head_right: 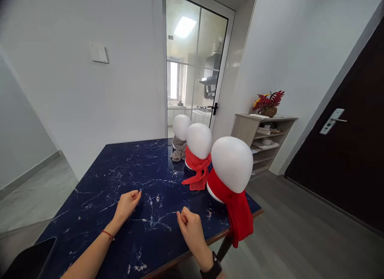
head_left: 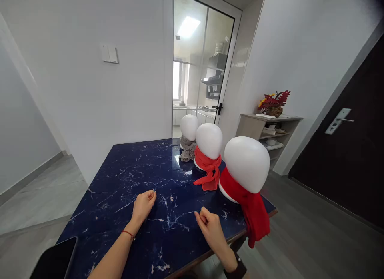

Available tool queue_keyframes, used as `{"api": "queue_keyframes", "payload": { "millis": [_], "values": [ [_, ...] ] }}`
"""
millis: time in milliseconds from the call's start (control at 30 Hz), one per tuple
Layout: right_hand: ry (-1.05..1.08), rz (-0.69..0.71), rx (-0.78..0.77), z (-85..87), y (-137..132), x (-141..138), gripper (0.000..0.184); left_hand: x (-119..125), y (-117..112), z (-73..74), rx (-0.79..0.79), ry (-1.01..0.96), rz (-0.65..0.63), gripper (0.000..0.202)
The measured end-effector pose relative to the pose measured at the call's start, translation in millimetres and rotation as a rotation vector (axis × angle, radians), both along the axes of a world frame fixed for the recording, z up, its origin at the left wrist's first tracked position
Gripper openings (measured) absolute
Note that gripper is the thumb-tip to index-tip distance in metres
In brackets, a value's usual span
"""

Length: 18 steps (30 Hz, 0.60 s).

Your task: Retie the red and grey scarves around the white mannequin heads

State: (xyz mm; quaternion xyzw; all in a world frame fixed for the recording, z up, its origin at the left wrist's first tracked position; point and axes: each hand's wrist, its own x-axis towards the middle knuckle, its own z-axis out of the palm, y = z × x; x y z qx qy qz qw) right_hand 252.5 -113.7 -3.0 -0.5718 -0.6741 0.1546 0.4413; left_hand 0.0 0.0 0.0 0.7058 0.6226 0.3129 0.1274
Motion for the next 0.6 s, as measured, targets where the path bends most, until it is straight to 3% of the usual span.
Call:
{"api": "queue_keyframes", "payload": {
  "millis": [367, 600],
  "values": [
    [0.077, -0.306, 0.27, -0.7, -11, 60, 0.041, 6, -2, -1.3, -0.003, 0.027, -0.085, 0.039],
    [0.13, -0.371, 0.309, -2.7, -16, 77, 0.041, 7, -2, -2.1, 0.0, 0.03, -0.114, 0.039]
  ]
}}
